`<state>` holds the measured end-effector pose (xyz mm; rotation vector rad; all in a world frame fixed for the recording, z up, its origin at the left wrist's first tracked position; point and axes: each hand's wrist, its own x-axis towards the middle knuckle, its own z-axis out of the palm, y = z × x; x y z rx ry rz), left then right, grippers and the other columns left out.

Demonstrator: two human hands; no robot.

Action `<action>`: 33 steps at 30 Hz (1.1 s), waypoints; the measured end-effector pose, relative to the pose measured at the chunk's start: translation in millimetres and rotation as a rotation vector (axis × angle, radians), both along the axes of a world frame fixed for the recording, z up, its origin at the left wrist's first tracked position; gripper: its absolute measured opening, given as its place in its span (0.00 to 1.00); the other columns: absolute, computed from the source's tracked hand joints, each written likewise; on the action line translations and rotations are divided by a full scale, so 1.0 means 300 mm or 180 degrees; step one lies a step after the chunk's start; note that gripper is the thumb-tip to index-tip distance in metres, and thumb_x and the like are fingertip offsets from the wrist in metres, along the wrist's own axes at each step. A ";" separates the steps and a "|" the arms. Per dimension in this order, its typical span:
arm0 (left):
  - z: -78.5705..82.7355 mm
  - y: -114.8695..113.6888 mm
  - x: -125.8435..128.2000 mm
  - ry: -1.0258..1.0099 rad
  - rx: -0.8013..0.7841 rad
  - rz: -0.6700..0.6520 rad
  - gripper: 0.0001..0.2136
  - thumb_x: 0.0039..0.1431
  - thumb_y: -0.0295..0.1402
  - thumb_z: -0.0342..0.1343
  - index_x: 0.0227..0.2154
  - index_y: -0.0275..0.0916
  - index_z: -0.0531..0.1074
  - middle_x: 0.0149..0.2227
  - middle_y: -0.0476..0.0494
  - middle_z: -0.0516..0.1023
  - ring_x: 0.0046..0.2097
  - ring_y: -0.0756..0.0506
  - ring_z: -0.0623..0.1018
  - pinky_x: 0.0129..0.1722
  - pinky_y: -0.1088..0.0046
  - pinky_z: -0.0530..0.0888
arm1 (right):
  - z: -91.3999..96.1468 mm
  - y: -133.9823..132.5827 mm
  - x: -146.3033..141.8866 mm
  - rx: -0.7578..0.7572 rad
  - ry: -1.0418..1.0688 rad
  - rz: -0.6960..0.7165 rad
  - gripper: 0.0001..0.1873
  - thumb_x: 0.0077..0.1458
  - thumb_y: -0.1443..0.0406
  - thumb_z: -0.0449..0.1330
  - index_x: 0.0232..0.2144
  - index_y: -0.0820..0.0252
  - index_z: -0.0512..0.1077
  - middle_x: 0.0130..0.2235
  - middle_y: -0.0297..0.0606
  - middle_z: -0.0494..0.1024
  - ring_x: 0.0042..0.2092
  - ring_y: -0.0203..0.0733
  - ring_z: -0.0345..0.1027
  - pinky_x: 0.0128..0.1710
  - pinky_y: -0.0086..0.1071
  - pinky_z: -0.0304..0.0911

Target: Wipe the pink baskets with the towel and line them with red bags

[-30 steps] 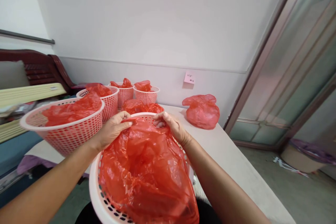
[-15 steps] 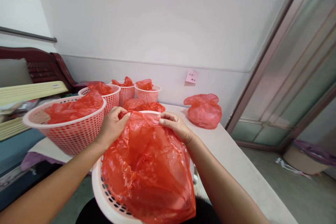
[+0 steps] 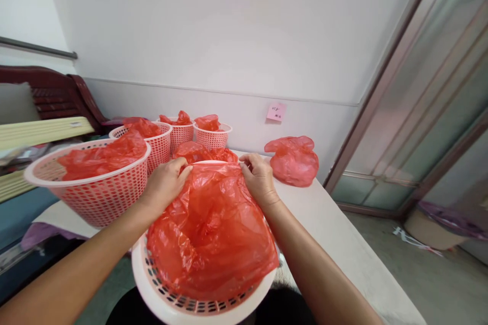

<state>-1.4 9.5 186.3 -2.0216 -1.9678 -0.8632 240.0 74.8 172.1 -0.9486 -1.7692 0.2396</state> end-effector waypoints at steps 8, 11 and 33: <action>0.069 0.017 0.078 0.0677 0.0004 0.0464 0.14 0.66 0.42 0.44 0.38 0.42 0.73 0.33 0.35 0.81 0.35 0.33 0.80 0.29 0.64 0.57 | -0.011 -0.048 0.064 -0.0179 -0.1272 -0.0927 0.11 0.63 0.67 0.51 0.37 0.59 0.74 0.39 0.42 0.76 0.39 0.45 0.69 0.37 0.33 0.57; 0.064 0.032 0.072 0.0676 0.0039 0.0544 0.17 0.66 0.46 0.45 0.40 0.41 0.74 0.31 0.35 0.80 0.34 0.32 0.79 0.29 0.64 0.58 | -0.004 -0.061 0.061 -0.0268 -0.1497 -0.1178 0.11 0.66 0.66 0.50 0.40 0.59 0.73 0.42 0.42 0.75 0.40 0.44 0.70 0.35 0.32 0.55; 0.027 0.090 -0.069 -0.1924 -0.0696 -0.0262 0.18 0.62 0.44 0.59 0.23 0.37 0.67 0.20 0.57 0.66 0.21 0.54 0.66 0.23 0.75 0.66 | 0.101 0.045 0.006 -0.1216 -0.1349 -0.0701 0.10 0.57 0.64 0.58 0.23 0.57 0.72 0.26 0.36 0.77 0.31 0.41 0.69 0.28 0.32 0.50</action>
